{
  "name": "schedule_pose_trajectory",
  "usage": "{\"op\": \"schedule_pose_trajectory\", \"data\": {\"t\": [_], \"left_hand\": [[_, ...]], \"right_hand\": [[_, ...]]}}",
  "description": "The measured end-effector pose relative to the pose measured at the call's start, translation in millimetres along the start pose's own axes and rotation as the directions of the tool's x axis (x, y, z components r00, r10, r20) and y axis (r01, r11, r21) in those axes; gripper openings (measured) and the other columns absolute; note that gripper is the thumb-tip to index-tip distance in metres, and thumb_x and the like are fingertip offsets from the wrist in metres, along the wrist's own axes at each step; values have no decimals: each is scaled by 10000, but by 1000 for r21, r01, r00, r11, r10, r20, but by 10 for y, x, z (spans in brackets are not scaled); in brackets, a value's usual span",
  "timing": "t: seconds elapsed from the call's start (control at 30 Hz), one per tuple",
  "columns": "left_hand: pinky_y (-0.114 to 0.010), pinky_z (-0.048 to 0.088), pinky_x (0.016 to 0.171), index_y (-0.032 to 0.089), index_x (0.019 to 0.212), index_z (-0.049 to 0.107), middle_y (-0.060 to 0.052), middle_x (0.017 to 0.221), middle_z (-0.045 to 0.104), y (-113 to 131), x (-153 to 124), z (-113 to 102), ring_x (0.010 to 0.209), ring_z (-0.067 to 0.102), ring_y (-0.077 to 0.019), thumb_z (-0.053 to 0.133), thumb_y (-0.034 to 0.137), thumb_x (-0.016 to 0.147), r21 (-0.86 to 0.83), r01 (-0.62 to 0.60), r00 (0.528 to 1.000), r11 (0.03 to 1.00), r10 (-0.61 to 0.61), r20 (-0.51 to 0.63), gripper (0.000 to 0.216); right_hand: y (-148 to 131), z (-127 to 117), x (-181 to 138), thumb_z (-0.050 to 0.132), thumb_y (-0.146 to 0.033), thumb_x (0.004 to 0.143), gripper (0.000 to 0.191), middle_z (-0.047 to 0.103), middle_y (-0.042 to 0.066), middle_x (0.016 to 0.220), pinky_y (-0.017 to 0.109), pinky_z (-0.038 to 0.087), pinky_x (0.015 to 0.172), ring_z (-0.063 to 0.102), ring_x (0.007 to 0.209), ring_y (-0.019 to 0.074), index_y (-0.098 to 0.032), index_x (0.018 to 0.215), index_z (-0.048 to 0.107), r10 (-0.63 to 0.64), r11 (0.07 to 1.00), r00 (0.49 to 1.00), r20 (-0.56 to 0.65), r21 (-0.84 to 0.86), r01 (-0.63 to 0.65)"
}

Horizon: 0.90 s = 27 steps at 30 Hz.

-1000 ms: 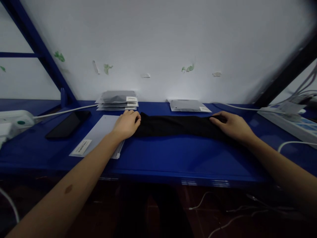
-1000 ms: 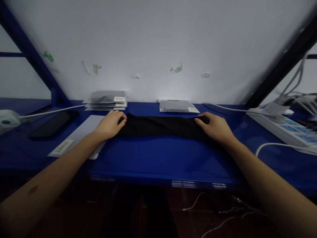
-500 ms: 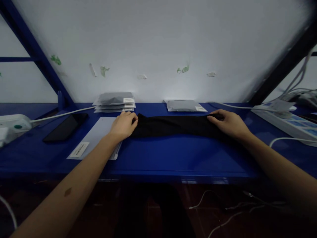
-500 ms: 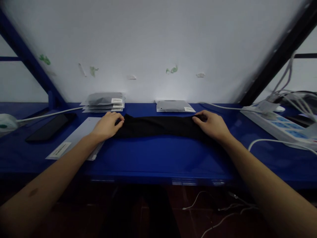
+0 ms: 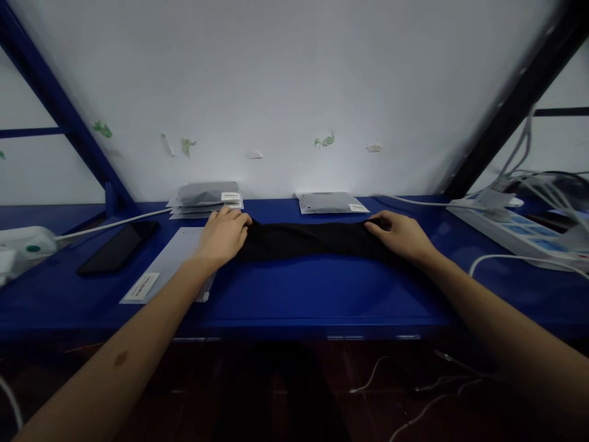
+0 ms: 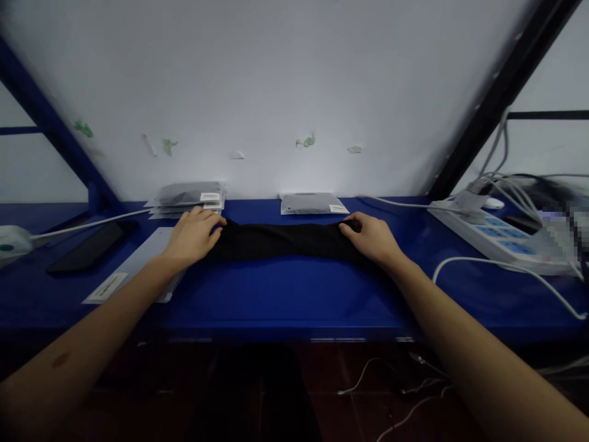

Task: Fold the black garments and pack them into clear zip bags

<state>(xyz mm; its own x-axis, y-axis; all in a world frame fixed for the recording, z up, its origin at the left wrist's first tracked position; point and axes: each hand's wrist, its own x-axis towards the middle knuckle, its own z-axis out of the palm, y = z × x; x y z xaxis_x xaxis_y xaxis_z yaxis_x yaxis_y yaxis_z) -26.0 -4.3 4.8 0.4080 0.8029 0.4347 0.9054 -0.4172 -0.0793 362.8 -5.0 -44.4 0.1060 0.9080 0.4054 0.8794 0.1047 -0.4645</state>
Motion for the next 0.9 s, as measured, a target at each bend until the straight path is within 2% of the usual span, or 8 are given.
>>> {"op": "schedule_pose_trajectory", "data": {"t": [0.1,0.17,0.33,0.47,0.6,0.73,0.83,0.9], "left_hand": [[-488,400,990,200,1085,680,-100,1125,699,391,-2,-185,1120,535,-315,433,205,976,1,-60,998,998,60,-34,270],[-460,436,957,170,1108,674,-107,1113,694,735,-52,-266,1063,557,-298,435,246,989,-28,-133,990,991,134,39,278],[-459,487,967,118,1240,628,-154,1265,641,1332,-266,-181,1154,565,-320,518,385,981,-151,-132,971,980,159,181,388],[-465,453,1056,87,1282,617,-172,1408,570,1399,-365,-65,1283,512,-327,431,352,1028,-177,-65,980,982,96,174,411],[-450,463,1055,89,1240,643,-161,1386,595,1389,-385,-33,1274,531,-316,426,338,1035,-181,-84,983,980,111,144,389],[-442,491,1009,99,1197,656,-149,1315,642,1400,-385,-12,1212,575,-305,450,330,1029,-191,-111,985,975,133,108,352],[-426,507,955,111,1122,673,-124,1192,699,1410,-385,-7,1116,621,-283,478,312,1021,-228,-170,978,959,192,79,297],[-406,514,915,128,1071,681,-98,1110,725,1416,-388,-8,1051,645,-264,505,310,1011,-256,-233,966,938,254,54,261]], "right_hand": [[-23,0,0,570,-416,862,267,755,72,964,385,510,835,687,909,260,-231,995,710,-14,1000,1000,2,13,14],[-28,0,-4,570,-411,865,267,754,76,975,385,508,835,686,909,259,-229,1002,709,-28,999,1000,7,18,28],[-39,-3,-16,562,-416,871,292,751,82,971,377,504,825,684,900,257,-210,1015,711,-47,998,999,10,42,46],[-60,-5,-7,562,-428,866,333,748,91,980,390,499,856,686,929,268,-196,1049,715,-51,995,999,0,83,51],[-123,-36,-33,588,-436,851,329,751,86,1001,392,511,865,692,940,262,-204,1042,722,28,970,999,24,240,-32],[-301,-226,-133,655,-394,811,271,748,57,887,346,548,701,691,779,227,-213,1002,720,237,744,958,160,605,-285],[-509,-457,-160,645,-411,818,206,686,53,704,308,506,522,620,598,194,-214,861,685,326,592,911,251,697,-404],[-682,-575,-111,566,-486,861,272,595,34,586,290,433,422,524,491,167,-231,793,632,289,717,935,204,601,-353]]}}
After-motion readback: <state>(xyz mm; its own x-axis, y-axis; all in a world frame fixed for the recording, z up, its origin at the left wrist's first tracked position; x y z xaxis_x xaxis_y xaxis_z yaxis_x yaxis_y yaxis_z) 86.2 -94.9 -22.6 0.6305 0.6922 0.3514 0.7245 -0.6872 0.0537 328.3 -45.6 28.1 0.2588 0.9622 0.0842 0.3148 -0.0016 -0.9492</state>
